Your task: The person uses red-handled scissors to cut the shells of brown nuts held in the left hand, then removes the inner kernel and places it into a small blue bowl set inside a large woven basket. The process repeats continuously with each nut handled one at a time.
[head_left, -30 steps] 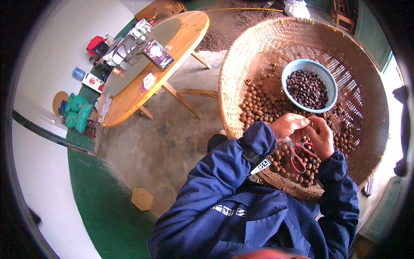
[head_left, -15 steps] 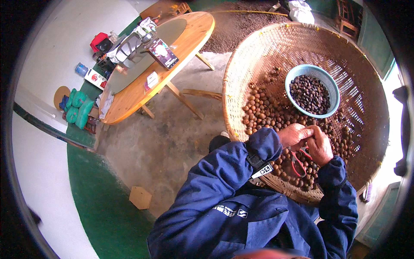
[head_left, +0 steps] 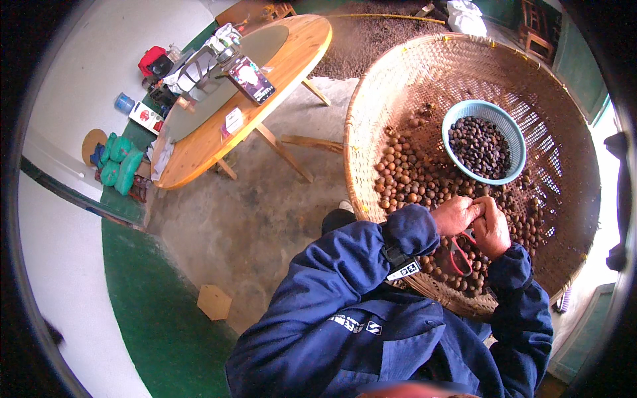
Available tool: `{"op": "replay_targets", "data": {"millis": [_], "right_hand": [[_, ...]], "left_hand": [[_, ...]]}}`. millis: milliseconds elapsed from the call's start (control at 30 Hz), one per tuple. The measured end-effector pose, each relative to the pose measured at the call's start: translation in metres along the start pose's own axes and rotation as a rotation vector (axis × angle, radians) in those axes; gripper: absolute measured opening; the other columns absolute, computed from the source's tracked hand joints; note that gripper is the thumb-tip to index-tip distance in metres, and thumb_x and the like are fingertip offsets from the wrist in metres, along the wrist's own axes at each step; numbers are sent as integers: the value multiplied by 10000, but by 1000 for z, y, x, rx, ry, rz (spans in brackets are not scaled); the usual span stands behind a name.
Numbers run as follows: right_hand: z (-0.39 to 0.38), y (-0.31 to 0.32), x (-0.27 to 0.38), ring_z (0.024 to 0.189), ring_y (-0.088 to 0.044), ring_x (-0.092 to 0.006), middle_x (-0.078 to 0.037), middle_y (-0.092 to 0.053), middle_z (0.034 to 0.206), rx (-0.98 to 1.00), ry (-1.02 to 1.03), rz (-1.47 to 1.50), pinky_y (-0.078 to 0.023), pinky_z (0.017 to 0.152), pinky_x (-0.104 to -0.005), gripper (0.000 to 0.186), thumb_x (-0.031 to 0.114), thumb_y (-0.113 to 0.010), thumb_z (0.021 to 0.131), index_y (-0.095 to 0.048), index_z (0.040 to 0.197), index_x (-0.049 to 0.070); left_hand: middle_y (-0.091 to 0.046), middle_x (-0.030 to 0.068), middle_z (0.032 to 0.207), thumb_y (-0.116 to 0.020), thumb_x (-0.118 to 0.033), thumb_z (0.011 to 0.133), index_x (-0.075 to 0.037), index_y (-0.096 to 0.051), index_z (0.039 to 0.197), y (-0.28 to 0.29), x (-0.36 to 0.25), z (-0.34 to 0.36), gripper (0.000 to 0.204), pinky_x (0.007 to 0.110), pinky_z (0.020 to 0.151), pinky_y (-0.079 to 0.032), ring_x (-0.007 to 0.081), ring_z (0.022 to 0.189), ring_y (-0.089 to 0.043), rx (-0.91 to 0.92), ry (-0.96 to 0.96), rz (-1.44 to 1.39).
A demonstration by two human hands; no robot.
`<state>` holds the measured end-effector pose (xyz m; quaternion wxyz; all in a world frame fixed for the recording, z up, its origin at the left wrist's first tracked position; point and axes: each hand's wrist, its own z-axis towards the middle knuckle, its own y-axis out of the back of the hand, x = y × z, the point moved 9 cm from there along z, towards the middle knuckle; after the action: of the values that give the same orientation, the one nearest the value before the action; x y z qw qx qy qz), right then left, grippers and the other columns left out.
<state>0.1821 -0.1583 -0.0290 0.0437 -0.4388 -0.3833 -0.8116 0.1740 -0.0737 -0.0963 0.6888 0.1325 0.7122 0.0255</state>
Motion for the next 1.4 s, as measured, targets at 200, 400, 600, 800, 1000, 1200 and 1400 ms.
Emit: {"op": "replay_targets", "data": {"millis": [200,400,600,800,1000,1200,1400], "right_hand": [[0,5,2,666,-577,-246,-143,-595,755,-41,-57,114,-483,645,-360,283,-49,-416,744,-555,987,-7],[-1,-2,-26,665,-578,-133,-57,-599,758,-24,-177,293,-477,581,-285,234,-43,-417,767,-578,933,-10],[-10,3,-57,507,-452,-89,-24,-561,669,-18,-521,709,-370,470,-235,156,34,-424,783,-578,809,29],[-14,-15,-40,462,-414,-70,4,-515,645,76,-633,935,-309,414,-209,205,269,-501,943,-562,932,73],[-13,-17,-31,477,-393,-42,41,-500,653,154,-507,956,-286,428,-191,245,282,-545,975,-574,1107,78],[-15,-19,-38,491,-404,-42,31,-537,677,129,-514,950,-289,422,-191,242,260,-585,962,-584,1078,48],[-16,-21,-45,488,-405,-45,11,-550,686,74,-560,935,-299,421,-190,180,213,-557,964,-581,1043,52]], "left_hand": [[-655,36,836,-464,-338,1018,-19,-663,1030,-3,1,-4,376,283,645,-464,86,760,-571,23,54,-250],[-588,-19,683,-476,-340,999,-58,-641,982,-10,5,-6,327,233,418,-337,56,508,-473,160,185,-495],[-521,-40,608,-480,-364,983,-102,-622,916,-9,-4,-18,306,234,362,-285,58,417,-405,190,317,-699],[-515,-24,582,-465,-388,988,-79,-625,965,-3,-8,-18,348,231,348,-302,68,392,-405,187,324,-656],[-579,2,618,-435,-390,1007,-37,-633,1121,-5,-11,-18,420,223,349,-304,61,396,-410,194,272,-641],[-643,27,704,-420,-407,1019,-49,-671,1084,-4,-3,-21,442,210,388,-332,56,469,-471,215,361,-548],[-591,-7,654,-429,-396,1021,-36,-696,975,-1,-2,-10,450,230,450,-356,54,525,-473,139,196,-360]]}}
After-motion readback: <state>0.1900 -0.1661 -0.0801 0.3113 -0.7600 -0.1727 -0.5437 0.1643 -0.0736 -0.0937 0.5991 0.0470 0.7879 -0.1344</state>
